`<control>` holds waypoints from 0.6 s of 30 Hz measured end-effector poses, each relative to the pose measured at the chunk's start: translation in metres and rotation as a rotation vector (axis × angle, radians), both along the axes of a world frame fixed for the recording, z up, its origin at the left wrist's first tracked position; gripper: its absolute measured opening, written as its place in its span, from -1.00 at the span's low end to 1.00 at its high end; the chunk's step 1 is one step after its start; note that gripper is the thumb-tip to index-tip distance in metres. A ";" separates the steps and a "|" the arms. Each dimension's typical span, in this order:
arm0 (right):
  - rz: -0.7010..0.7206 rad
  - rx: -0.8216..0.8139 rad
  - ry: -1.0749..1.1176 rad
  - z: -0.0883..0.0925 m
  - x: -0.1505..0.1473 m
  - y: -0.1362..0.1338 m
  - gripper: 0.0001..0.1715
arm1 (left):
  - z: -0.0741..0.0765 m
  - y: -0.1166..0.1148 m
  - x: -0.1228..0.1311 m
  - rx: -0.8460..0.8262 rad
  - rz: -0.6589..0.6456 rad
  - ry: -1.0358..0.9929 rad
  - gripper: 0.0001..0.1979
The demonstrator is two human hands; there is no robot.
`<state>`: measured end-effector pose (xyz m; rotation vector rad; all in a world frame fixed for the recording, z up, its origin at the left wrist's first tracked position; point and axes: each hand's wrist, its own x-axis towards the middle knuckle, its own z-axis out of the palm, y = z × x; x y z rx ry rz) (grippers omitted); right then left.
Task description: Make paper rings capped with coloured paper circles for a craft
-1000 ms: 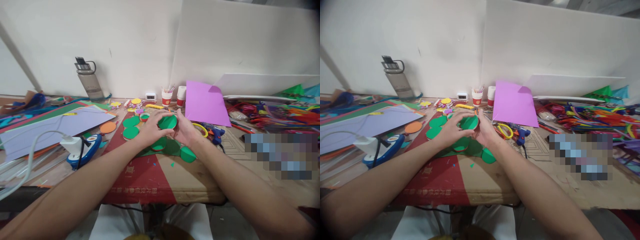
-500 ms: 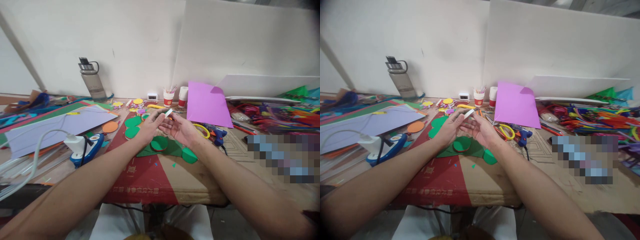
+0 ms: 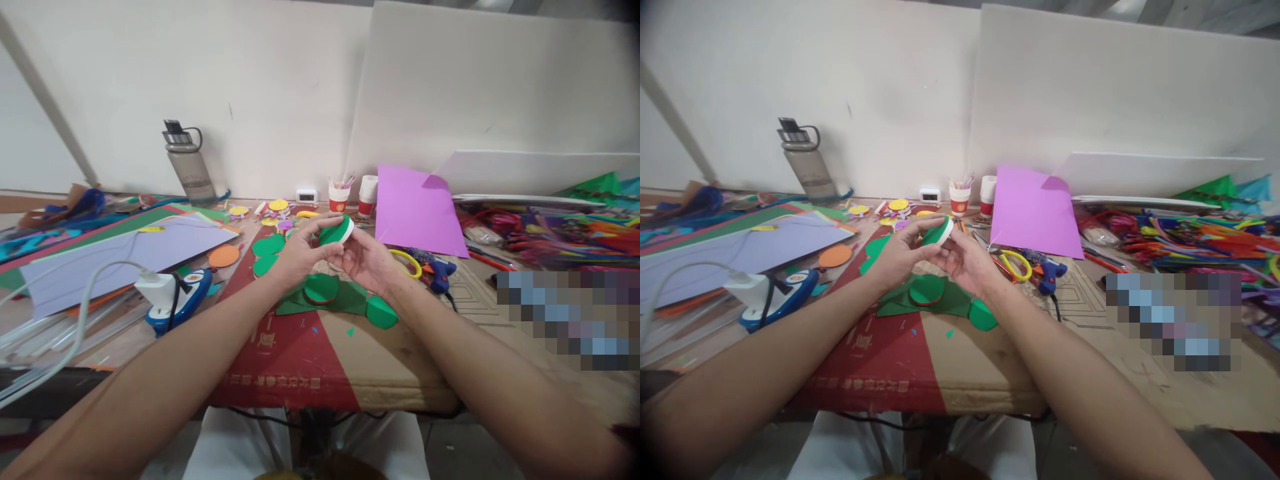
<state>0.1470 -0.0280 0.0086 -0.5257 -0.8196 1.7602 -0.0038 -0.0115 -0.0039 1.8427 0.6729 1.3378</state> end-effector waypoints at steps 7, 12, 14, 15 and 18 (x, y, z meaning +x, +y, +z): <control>0.009 0.043 -0.088 0.003 0.007 0.000 -0.79 | 0.003 -0.003 0.001 0.003 0.001 0.023 -0.55; 0.006 -0.069 -0.214 0.008 0.007 -0.003 -0.78 | -0.001 -0.003 0.003 -0.092 -0.014 0.009 -0.56; -0.013 -0.105 -0.252 0.010 0.006 -0.005 -0.77 | -0.002 -0.003 0.003 -0.088 0.011 0.036 -0.54; -0.026 -0.112 -0.261 0.011 0.006 -0.005 -0.76 | -0.003 -0.002 0.003 -0.075 0.028 0.056 -0.53; -0.047 -0.118 -0.277 0.013 0.006 -0.005 -0.71 | -0.002 -0.002 0.002 -0.022 0.066 0.105 -0.54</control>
